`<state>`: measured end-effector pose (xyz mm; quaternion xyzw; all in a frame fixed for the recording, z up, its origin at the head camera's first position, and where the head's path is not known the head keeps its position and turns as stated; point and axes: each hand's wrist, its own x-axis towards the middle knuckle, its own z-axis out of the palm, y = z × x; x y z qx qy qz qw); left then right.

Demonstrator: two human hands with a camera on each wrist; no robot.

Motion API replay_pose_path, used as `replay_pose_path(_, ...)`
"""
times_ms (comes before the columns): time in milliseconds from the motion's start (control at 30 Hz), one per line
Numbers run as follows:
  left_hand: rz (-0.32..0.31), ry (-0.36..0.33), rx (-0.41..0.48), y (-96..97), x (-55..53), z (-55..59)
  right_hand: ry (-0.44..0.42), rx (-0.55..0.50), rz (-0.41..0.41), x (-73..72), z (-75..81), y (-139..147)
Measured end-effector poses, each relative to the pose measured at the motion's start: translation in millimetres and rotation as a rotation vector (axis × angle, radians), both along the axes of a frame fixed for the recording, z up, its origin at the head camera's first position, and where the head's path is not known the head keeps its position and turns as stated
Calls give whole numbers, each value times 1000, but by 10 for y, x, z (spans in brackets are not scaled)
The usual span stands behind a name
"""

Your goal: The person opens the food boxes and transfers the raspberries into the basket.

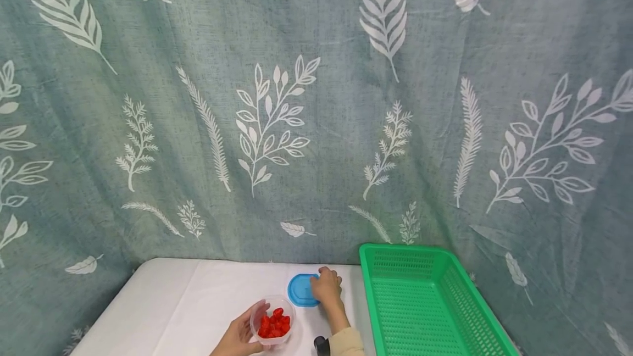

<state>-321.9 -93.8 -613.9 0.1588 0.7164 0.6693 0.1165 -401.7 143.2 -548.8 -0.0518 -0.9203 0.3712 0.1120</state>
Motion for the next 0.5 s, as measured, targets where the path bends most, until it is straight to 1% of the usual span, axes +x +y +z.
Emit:
replay_pose_path(100,0,-1,5,0,15,-12,26,-33,45,93,59,-8)
replay_pose_path(167,9,-14,9,7,30,17,50,-60,86,148,122,-15)
replay_pose_path(333,16,-17,5,10,68,91,89,-147,217,288,367,-36)
replay_pose_path(433,10,-6,3,2,71,95,98,-203,286,385,508,-42)
replay_pose_path(500,-1,0,19,-6,70,91,114,-241,326,459,589,-45)
